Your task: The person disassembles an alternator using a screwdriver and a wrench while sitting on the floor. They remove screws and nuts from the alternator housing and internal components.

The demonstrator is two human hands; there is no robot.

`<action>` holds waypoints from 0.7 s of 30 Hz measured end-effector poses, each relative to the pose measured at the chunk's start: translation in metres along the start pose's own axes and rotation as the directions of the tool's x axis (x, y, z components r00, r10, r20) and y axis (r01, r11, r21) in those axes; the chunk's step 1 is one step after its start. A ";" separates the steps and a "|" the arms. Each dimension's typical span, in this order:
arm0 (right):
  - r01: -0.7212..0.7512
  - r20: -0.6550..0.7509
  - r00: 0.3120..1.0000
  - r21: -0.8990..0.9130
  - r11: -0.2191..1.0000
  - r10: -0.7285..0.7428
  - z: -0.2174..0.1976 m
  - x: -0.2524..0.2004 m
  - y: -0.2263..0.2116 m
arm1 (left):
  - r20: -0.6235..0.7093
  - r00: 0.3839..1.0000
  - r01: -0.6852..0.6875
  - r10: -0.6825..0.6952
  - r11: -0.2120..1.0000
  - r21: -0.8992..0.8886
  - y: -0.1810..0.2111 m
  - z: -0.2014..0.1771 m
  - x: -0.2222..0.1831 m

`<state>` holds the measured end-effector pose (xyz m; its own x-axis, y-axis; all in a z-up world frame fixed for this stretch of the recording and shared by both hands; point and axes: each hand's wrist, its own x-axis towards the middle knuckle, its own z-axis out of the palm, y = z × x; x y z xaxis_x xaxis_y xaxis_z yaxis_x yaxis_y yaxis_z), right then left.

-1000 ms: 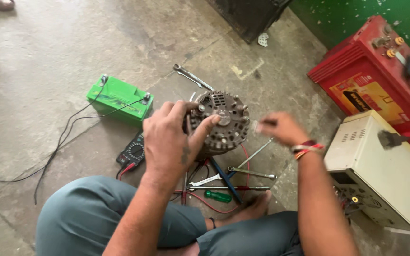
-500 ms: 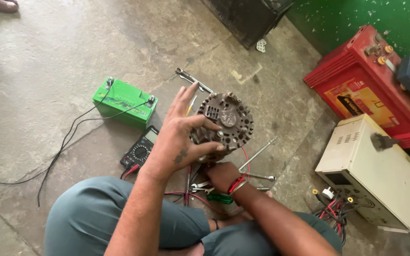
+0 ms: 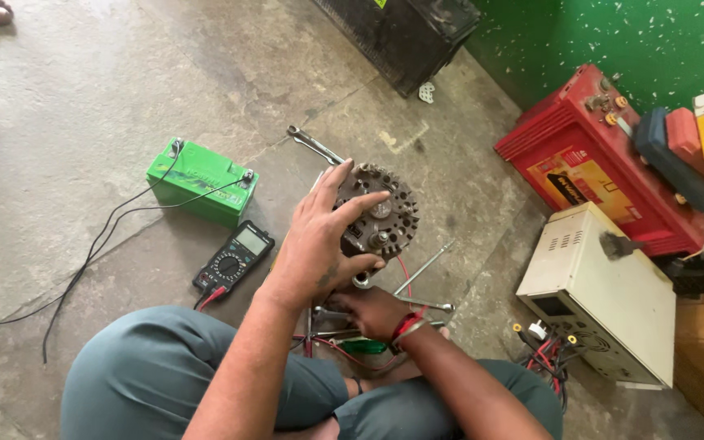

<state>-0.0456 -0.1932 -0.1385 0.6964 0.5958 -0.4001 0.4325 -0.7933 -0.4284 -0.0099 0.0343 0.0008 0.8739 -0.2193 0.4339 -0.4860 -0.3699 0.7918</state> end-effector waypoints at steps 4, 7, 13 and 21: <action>0.001 -0.053 0.999 0.068 0.998 0.003 -0.022 -0.039 -0.006 | 0.006 1.000 -0.003 0.003 1.000 0.017 0.000 -0.005 0.002; 0.081 -0.126 0.991 0.270 0.959 -0.049 -0.047 -0.080 -0.012 | -0.009 1.000 0.004 -0.004 1.000 0.010 -0.001 -0.010 0.003; 0.010 -0.244 0.862 0.885 0.465 0.445 -0.069 -0.107 -0.041 | -0.026 0.996 0.087 -0.086 0.996 0.027 -0.002 -0.011 0.002; 0.093 -0.322 0.764 0.913 0.398 0.559 -0.085 -0.088 -0.060 | -0.069 0.994 0.085 -0.079 0.993 0.085 -0.003 -0.011 0.001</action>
<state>-0.0841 -0.2086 -0.0083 0.9582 -0.0285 -0.2846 -0.2857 -0.1462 -0.9471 -0.0073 0.0448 0.0040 0.9084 -0.1261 0.3986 -0.4093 -0.4626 0.7864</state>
